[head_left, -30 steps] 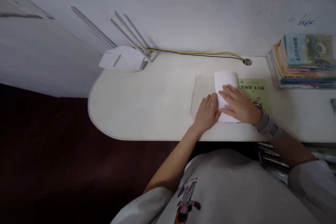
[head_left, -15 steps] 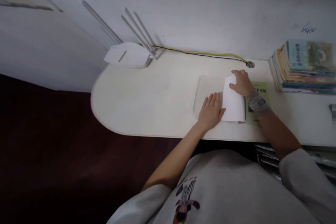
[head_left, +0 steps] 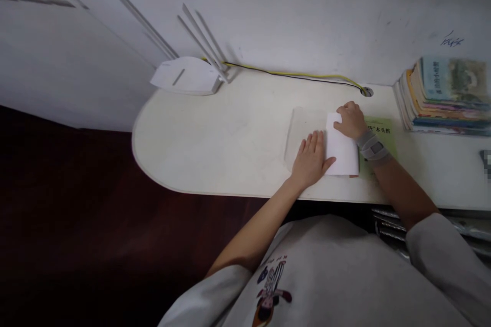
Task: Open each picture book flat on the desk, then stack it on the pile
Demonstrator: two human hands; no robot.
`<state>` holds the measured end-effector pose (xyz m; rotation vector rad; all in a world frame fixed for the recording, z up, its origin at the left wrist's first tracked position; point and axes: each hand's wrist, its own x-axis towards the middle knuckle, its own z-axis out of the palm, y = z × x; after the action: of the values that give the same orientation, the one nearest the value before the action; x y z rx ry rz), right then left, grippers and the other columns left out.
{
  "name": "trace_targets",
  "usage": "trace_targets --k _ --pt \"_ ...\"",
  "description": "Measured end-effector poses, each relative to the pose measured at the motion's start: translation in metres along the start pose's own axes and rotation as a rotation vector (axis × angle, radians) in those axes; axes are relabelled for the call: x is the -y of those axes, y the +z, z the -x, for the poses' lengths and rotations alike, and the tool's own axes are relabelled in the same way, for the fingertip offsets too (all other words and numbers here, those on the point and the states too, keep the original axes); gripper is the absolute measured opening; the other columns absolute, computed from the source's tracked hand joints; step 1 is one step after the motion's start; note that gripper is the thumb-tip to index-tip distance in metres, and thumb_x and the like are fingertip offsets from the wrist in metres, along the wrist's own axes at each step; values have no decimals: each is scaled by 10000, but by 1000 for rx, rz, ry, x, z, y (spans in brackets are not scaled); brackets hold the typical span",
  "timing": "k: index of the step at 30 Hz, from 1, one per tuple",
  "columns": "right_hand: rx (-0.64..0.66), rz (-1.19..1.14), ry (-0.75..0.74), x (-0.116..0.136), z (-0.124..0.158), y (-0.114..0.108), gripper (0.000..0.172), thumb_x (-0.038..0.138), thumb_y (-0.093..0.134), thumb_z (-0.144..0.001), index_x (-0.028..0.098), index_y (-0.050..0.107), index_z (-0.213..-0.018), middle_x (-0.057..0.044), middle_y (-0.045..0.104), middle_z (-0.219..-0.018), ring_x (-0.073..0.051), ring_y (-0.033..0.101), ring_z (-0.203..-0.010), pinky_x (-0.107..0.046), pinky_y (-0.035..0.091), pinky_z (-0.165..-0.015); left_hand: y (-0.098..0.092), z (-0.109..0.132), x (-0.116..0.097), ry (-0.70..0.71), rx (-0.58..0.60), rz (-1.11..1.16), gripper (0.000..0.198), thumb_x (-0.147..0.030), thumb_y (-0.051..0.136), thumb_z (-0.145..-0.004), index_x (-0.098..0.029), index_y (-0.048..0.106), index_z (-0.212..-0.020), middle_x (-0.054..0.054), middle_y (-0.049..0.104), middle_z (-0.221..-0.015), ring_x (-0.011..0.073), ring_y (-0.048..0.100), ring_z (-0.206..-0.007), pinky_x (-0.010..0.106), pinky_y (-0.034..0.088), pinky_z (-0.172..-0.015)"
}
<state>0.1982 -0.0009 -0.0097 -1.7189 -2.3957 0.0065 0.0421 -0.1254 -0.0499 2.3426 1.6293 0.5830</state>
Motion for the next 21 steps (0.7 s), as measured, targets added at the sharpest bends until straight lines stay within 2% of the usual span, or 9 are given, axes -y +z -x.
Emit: trace_targets --k 4,7,10,13,18,21 --pt "-27 -16 -57 0 -2 3 295 257 580 -737 132 647 -996 -180 532 -1087 -339 475 -1012 -506 395 -886 -1 0 1 19 8 11 777 -561 298 -937 -53 81 -1484 276 241 -1520 339 201 -1430 526 246 -1121" --pt "-39 -29 -53 3 -1 2 329 257 572 -748 129 630 -1045 -181 529 -1102 -335 475 -1022 -502 392 -899 -3 0 0 13 25 3 769 -553 263 -947 -27 89 -1481 283 234 -1519 338 204 -1430 515 240 -1124" --pt "-34 -28 -3 7 0 1 360 235 557 -765 118 606 -1101 -187 532 -1112 -333 482 -1044 -498 391 -920 -6 1 -4 18 44 -20 877 -662 250 -901 -23 107 -1485 279 225 -1523 363 200 -1426 522 231 -1123" --pt "-52 -91 8 5 -4 2 391 220 547 -770 112 596 -1143 -188 550 -1137 -329 489 -1091 -500 391 -955 -8 3 -8 64 61 -71 999 -781 291 -801 -88 135 -1502 252 198 -1542 414 185 -1418 578 216 -1106" --pt "-192 -399 -71 -24 -1 5 448 306 488 -843 158 533 -1263 -156 496 -1340 -270 423 -1280 -491 336 -1075 -12 6 -8 108 86 -118 935 -781 344 -782 -194 220 -1500 203 181 -1562 449 205 -1402 627 221 -1080" --pt "-180 -499 -114 -45 19 8 514 428 471 -870 202 481 -1331 -137 397 -1464 -279 339 -1366 -542 301 -1092 -16 8 -10 111 73 -107 928 -771 342 -793 -174 231 -1495 210 186 -1558 433 193 -1412 642 220 -1075"
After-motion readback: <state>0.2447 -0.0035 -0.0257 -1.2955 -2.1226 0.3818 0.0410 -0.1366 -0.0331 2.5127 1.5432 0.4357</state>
